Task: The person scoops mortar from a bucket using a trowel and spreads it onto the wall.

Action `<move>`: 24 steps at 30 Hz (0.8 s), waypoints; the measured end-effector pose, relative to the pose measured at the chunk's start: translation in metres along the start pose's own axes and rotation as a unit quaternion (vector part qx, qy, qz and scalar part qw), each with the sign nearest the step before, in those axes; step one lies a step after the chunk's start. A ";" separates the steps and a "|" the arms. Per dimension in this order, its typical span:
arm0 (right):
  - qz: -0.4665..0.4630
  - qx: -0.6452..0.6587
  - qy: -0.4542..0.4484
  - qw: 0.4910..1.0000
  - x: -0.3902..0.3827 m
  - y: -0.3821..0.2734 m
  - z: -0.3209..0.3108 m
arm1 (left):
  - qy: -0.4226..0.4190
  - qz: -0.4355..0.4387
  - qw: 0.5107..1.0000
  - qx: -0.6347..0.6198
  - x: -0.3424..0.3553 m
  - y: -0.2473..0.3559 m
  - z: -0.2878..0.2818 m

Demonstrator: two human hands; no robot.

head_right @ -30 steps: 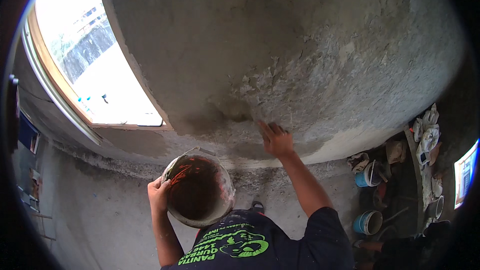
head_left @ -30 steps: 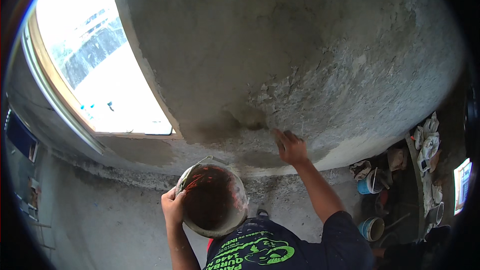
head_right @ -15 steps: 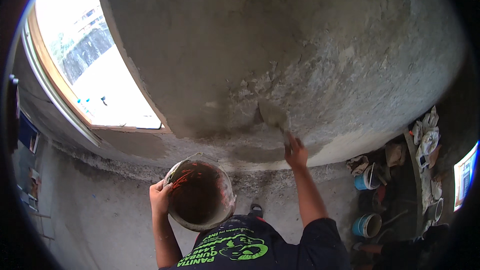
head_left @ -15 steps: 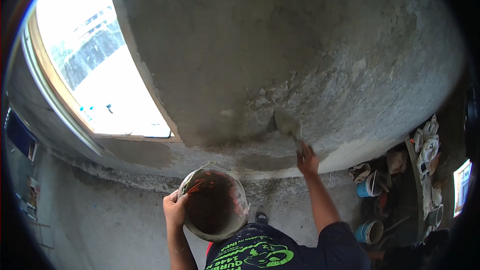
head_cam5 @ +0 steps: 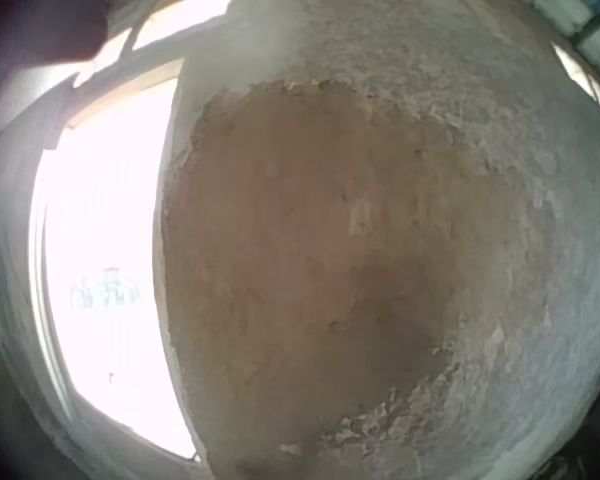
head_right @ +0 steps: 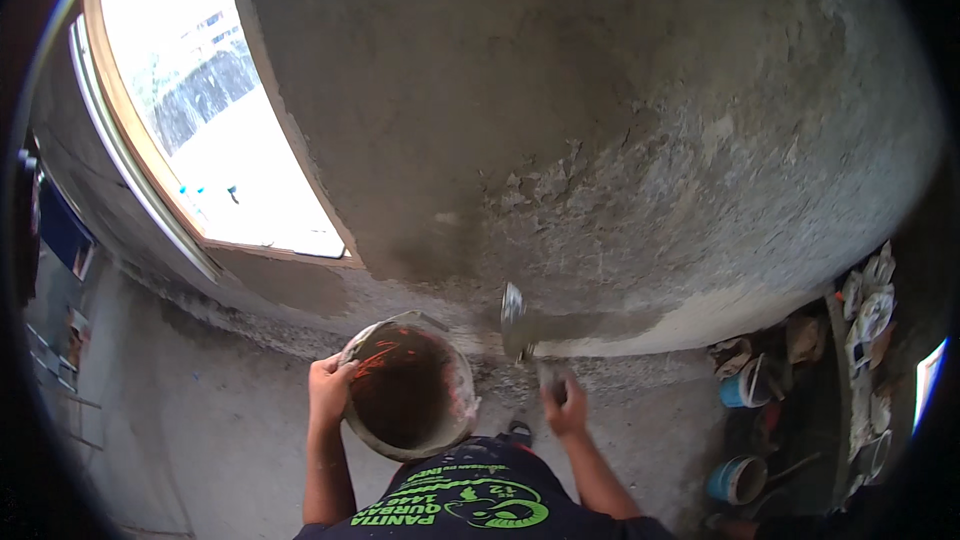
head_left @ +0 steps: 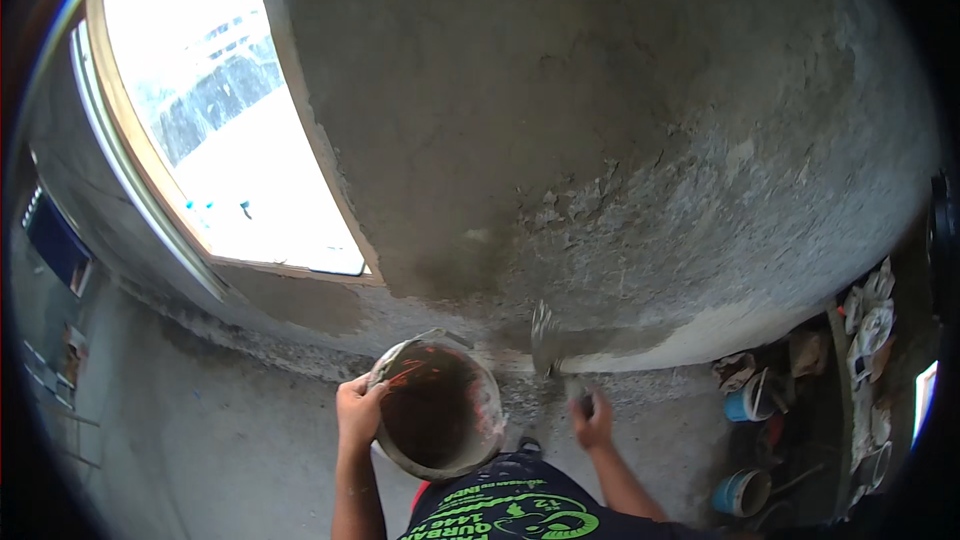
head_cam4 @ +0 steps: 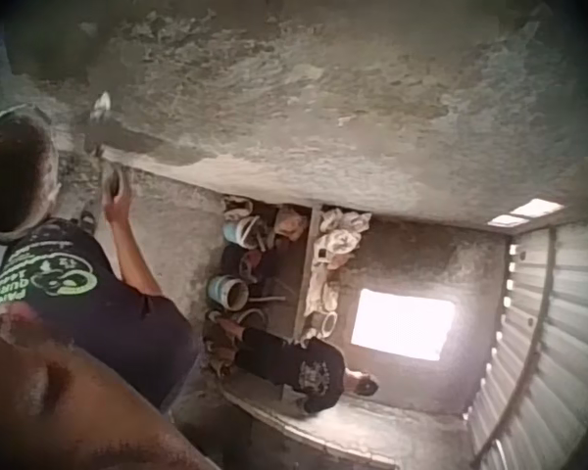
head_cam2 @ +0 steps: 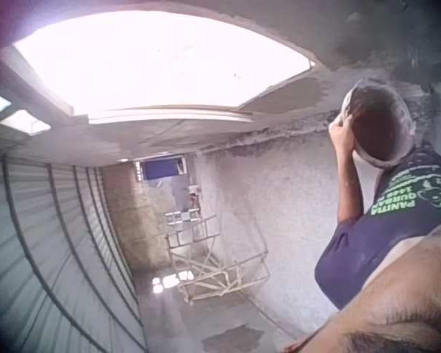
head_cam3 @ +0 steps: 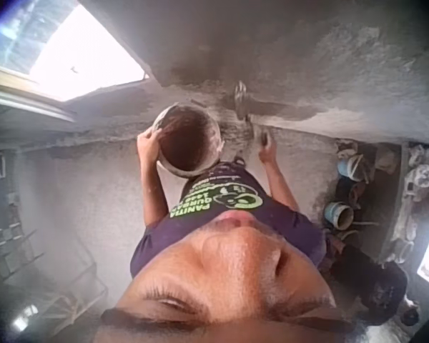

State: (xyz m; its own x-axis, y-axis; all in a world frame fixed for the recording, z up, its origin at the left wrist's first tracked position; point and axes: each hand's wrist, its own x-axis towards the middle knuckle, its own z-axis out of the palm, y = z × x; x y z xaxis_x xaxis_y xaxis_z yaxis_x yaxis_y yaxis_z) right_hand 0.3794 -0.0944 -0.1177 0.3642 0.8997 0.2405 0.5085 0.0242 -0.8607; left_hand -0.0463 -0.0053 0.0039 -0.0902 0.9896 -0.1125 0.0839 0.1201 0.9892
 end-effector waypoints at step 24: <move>-0.370 -0.096 0.151 0.912 0.208 -0.112 0.000 | -0.007 0.000 0.997 -0.072 -0.013 0.000 0.005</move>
State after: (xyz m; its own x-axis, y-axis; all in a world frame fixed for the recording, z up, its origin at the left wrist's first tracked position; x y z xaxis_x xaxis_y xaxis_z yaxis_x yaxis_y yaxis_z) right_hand 0.3981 0.0897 0.0288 0.0494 0.5067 0.8607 0.8187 0.4731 -0.3255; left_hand -0.0406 -0.0174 0.0054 -0.0753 0.9907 -0.1131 -0.0605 0.1087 0.9922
